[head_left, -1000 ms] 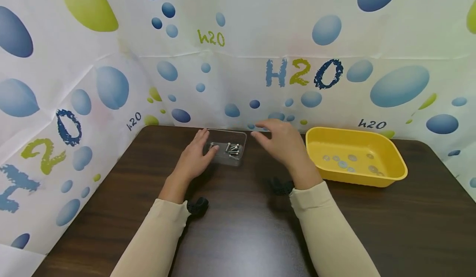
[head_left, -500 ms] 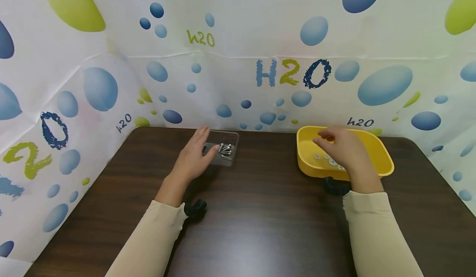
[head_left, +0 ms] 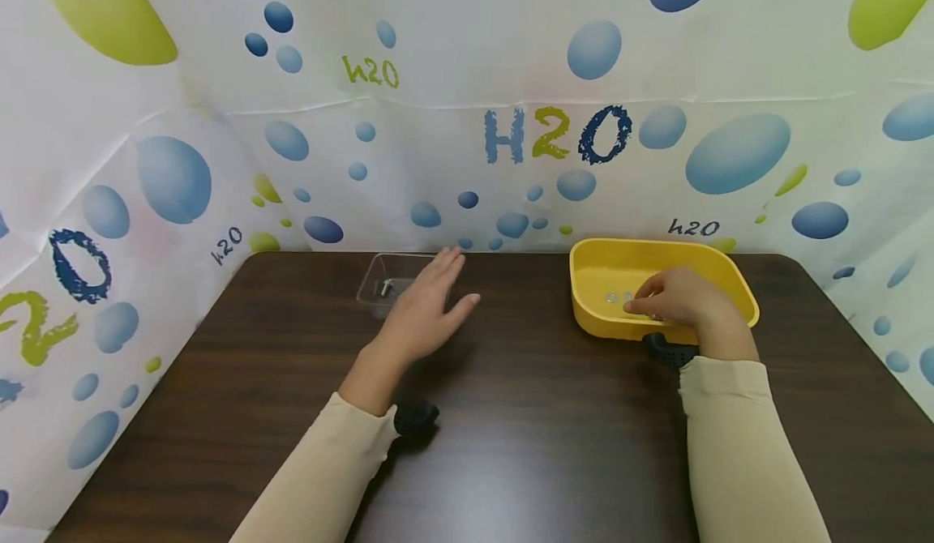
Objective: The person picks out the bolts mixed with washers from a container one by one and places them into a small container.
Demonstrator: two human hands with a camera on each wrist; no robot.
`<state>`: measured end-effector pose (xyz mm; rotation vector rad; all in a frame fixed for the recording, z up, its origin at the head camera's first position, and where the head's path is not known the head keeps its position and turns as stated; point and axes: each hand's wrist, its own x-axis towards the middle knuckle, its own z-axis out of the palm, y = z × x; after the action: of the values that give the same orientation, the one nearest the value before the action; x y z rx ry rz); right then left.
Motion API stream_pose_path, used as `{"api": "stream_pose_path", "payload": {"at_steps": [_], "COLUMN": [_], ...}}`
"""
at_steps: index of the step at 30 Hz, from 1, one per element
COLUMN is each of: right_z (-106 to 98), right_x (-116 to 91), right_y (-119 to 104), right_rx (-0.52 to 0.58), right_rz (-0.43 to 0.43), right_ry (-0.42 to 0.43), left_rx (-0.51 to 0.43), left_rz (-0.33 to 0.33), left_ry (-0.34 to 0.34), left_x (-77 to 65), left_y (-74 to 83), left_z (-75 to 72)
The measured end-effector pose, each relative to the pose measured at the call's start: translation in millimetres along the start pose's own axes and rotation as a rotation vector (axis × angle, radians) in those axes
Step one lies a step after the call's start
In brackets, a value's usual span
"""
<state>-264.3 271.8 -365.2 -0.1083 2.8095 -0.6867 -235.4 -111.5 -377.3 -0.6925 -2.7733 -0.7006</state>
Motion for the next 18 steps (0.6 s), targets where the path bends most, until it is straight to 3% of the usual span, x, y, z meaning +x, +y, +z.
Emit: {"api": "stream_pose_path", "payload": {"at_steps": [6, 11, 18], "right_z": [6, 6, 13], "right_x": [4, 4, 7], "right_y": [-1, -5, -14], "right_rx": [-0.012, -0.022, -0.004], "right_rz": [-0.022, -0.033, -0.075], "right_ry": [-0.082, -0.111, -0.139], "left_rx": [-0.005, 0.01, 0.014], "left_rz": [0.086, 0.103, 0.131], "left_ry": [-0.07, -0.164, -0.241], "left_x": [19.6, 34.3, 46.7], "left_y": [40.1, 70.5, 98.5], "left_z": [27.8, 52.3, 81.4]}}
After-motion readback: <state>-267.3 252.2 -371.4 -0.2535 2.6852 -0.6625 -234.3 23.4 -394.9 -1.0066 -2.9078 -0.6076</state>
